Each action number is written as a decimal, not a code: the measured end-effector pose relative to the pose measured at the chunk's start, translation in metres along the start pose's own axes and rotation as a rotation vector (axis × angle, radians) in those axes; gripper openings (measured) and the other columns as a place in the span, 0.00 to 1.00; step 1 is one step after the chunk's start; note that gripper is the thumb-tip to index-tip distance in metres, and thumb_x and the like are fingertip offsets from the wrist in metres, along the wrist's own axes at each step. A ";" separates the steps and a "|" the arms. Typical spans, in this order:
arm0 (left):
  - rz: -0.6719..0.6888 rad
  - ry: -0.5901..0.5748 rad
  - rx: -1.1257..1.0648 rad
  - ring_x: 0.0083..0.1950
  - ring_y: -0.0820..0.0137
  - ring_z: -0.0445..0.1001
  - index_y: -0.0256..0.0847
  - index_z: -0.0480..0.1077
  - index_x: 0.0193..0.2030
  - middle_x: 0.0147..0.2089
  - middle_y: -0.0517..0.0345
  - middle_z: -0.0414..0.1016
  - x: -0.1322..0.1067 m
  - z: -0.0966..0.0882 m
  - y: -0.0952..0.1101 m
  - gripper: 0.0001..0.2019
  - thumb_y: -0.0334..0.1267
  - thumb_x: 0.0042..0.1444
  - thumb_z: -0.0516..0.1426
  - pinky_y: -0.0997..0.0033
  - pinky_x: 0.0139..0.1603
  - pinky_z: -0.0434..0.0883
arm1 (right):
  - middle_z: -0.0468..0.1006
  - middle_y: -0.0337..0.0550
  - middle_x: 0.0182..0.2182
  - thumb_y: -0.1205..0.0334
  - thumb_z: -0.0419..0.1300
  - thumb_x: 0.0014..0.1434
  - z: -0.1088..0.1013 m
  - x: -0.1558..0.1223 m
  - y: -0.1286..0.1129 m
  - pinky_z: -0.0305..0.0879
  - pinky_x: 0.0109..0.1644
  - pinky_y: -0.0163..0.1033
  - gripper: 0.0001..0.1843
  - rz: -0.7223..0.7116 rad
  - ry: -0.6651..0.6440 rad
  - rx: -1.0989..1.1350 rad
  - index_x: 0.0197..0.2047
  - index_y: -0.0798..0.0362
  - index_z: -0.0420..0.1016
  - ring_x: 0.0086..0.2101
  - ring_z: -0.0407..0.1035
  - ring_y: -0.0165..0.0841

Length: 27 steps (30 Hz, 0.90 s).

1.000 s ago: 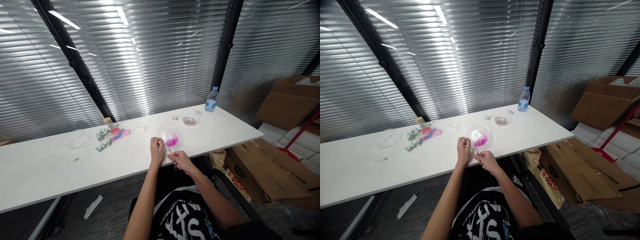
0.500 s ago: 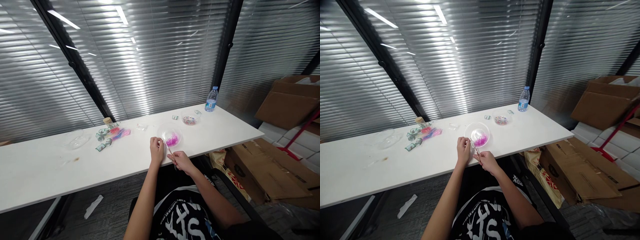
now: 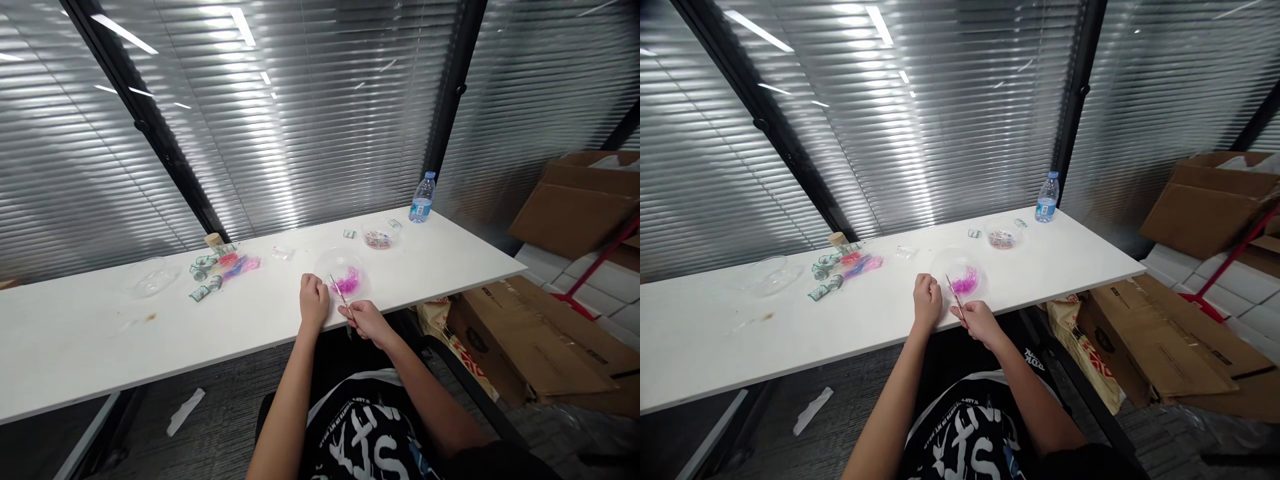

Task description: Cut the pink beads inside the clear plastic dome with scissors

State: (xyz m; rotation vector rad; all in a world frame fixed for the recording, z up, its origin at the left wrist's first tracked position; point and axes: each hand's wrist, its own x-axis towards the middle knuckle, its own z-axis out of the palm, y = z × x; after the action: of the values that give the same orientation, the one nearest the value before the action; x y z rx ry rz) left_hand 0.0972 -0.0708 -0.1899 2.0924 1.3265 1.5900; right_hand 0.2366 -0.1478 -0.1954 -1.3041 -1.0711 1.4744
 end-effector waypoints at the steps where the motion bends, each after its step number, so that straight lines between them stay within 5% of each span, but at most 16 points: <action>1: 0.000 -0.001 0.008 0.35 0.68 0.63 0.42 0.55 0.26 0.32 0.57 0.59 0.000 0.000 0.001 0.10 0.25 0.55 0.47 0.66 0.37 0.63 | 0.59 0.29 0.15 0.45 0.64 0.53 -0.001 -0.001 -0.001 0.35 0.14 0.29 0.25 0.000 0.003 -0.006 0.22 0.52 0.56 0.12 0.44 0.18; 12: 0.005 0.023 0.056 0.32 0.71 0.61 0.42 0.54 0.25 0.31 0.59 0.58 0.000 0.001 0.003 0.12 0.28 0.60 0.48 0.68 0.34 0.61 | 0.58 0.30 0.15 0.44 0.60 0.55 -0.012 -0.003 -0.008 0.39 0.17 0.32 0.25 -0.005 0.089 -0.124 0.21 0.52 0.57 0.13 0.46 0.21; 19: 0.036 0.035 0.054 0.32 0.72 0.63 0.41 0.60 0.27 0.33 0.58 0.60 0.000 0.001 0.005 0.12 0.33 0.63 0.50 0.69 0.35 0.63 | 0.67 0.41 0.16 0.47 0.60 0.54 -0.029 -0.012 -0.040 0.48 0.26 0.36 0.24 -0.112 0.396 -0.836 0.16 0.52 0.62 0.23 0.62 0.31; 22: 0.048 0.039 0.055 0.30 0.73 0.63 0.40 0.62 0.28 0.34 0.58 0.61 -0.001 0.001 0.005 0.12 0.36 0.64 0.51 0.70 0.35 0.64 | 0.78 0.49 0.27 0.46 0.60 0.54 -0.032 -0.012 -0.057 0.54 0.29 0.37 0.18 -0.024 0.468 -1.015 0.25 0.53 0.74 0.31 0.71 0.39; 27: 0.063 0.047 0.059 0.29 0.74 0.63 0.40 0.65 0.29 0.34 0.58 0.62 -0.002 0.001 0.004 0.12 0.39 0.65 0.53 0.70 0.35 0.65 | 0.80 0.56 0.39 0.47 0.59 0.54 -0.033 -0.005 -0.080 0.62 0.36 0.40 0.20 0.021 0.459 -1.198 0.39 0.55 0.79 0.40 0.74 0.45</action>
State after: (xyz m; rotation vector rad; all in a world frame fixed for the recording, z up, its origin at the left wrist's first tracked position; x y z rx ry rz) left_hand 0.1000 -0.0746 -0.1888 2.1646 1.3506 1.6546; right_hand 0.2749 -0.1307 -0.1198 -2.2905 -1.6661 0.3642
